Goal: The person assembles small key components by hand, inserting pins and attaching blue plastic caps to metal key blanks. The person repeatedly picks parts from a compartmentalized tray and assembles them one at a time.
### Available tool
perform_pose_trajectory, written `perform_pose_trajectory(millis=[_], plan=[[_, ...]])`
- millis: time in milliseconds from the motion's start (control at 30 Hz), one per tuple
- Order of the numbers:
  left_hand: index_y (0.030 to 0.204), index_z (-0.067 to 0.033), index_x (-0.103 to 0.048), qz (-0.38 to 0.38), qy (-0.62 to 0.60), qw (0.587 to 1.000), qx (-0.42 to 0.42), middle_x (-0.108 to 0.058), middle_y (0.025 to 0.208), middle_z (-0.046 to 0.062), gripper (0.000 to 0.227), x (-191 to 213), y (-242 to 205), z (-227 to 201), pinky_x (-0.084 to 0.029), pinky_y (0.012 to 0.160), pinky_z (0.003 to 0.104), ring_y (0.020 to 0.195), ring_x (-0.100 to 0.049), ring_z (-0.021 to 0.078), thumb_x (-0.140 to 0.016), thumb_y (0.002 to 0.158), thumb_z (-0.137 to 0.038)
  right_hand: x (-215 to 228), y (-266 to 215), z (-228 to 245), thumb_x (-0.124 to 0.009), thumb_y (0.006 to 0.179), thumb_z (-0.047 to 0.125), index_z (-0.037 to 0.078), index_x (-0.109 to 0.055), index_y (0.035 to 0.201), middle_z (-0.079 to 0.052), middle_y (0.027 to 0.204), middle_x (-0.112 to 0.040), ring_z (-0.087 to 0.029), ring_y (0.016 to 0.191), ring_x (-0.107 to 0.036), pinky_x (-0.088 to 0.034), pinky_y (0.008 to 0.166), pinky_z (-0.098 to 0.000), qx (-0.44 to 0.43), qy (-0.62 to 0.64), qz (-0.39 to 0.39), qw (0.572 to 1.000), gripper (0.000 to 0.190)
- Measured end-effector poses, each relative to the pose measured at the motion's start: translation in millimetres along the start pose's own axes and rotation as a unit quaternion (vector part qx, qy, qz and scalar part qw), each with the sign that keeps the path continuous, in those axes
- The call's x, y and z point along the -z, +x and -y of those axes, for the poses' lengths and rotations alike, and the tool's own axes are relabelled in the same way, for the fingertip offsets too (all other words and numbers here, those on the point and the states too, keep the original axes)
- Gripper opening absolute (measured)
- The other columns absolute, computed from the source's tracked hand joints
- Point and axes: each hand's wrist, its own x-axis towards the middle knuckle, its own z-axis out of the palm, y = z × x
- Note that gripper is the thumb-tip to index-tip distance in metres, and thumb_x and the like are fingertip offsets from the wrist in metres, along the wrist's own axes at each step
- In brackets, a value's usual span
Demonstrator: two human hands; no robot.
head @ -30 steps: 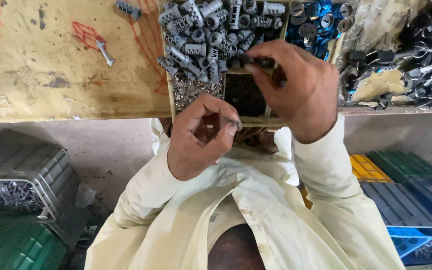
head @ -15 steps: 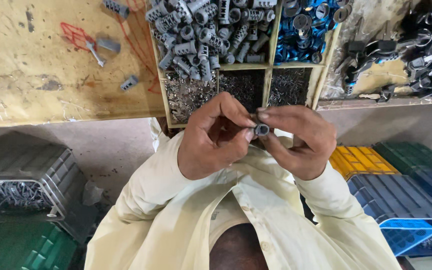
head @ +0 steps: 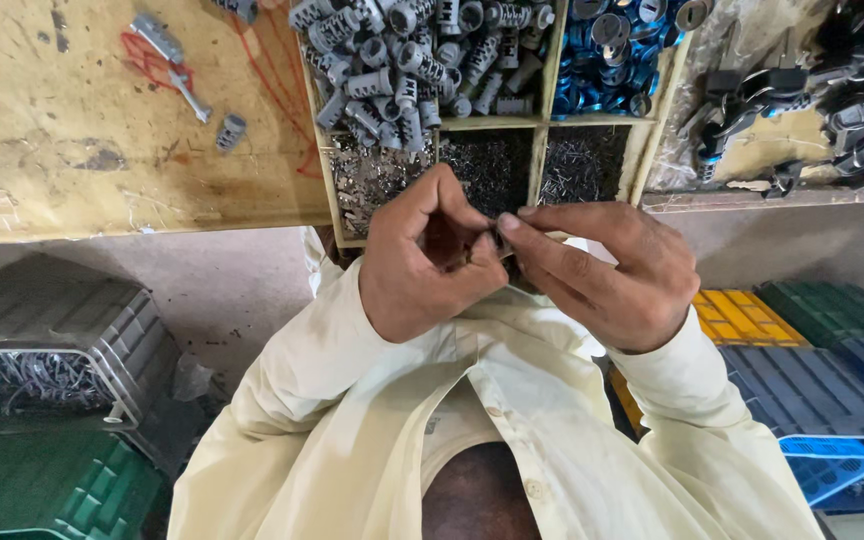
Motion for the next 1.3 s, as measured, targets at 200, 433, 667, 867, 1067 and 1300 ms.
perform_pose_trajectory(millis=[200,433,667,867,1067,1300], plan=[[0.127,-0.0074,-0.064,-0.044,0.226,0.935,-0.27,-0.063,0.117,0.008,0.029,-11.8,-7.1,-10.9,-0.06,0.076,0.022,0.094,-0.068,0.0086,-0.078,0.101,-0.004,-16.8,-13.2,-3.4,-0.094,0.074,0.003,0.002,-0.069,0.104,-0.012,0.094,-0.065,-0.028,0.075,-0.068,-0.054,0.064,-0.0377,-0.089,-0.027,-0.092,0.991,0.039],[0.128,-0.0056,-0.067,0.213,-0.438,0.865,0.12,-0.064,0.134,0.015,0.034,-2.5,6.5,13.3,-0.052,0.114,0.036,0.123,-0.065,0.0189,-0.065,0.096,0.003,-1.7,-7.0,-22.2,-0.096,0.077,0.009,0.01,-0.073,0.099,-0.006,0.088,-0.067,-0.02,0.067,-0.067,-0.053,0.057,-0.0338,0.12,0.063,-0.021,0.991,0.032],[0.127,-0.0047,-0.068,0.018,-0.043,0.985,-0.164,-0.06,0.141,0.015,0.029,10.2,-5.0,9.2,-0.057,0.11,0.03,0.125,-0.069,0.0194,-0.067,0.1,0.006,17.3,49.2,-25.9,-0.093,0.092,0.008,0.006,-0.076,0.106,-0.009,0.09,-0.07,-0.018,0.069,-0.065,-0.05,0.059,-0.0325,-0.095,-0.143,-0.014,0.985,0.022],[0.131,-0.004,-0.065,0.042,-0.014,0.989,-0.142,-0.064,0.133,0.013,0.034,2.4,1.3,-6.2,-0.061,0.108,0.031,0.122,-0.071,0.0201,-0.071,0.098,0.004,17.6,45.5,-29.7,-0.087,0.09,0.003,0.004,-0.071,0.102,-0.009,0.096,-0.067,-0.018,0.072,-0.064,-0.05,0.062,-0.0295,-0.204,-0.002,-0.019,0.979,0.019],[0.14,-0.0011,-0.061,0.088,-0.097,0.99,-0.059,-0.064,0.126,0.01,0.041,-7.3,13.9,-9.0,-0.057,0.112,0.032,0.121,-0.07,0.0182,-0.069,0.1,0.003,3.3,18.6,-36.8,-0.087,0.093,-0.005,0.0,-0.071,0.107,-0.015,0.105,-0.069,-0.02,0.078,-0.062,-0.049,0.068,-0.0303,-0.164,-0.042,-0.088,0.982,0.022],[0.144,0.0,-0.056,0.113,-0.142,0.983,-0.033,-0.065,0.132,0.01,0.044,-4.2,14.9,3.0,-0.055,0.112,0.032,0.12,-0.068,0.0156,-0.068,0.101,-0.002,-7.0,-12.1,-37.8,-0.084,0.1,-0.005,-0.002,-0.072,0.113,-0.01,0.11,-0.075,-0.013,0.093,-0.072,-0.058,0.082,-0.0262,-0.249,0.191,-0.141,0.939,0.018]])
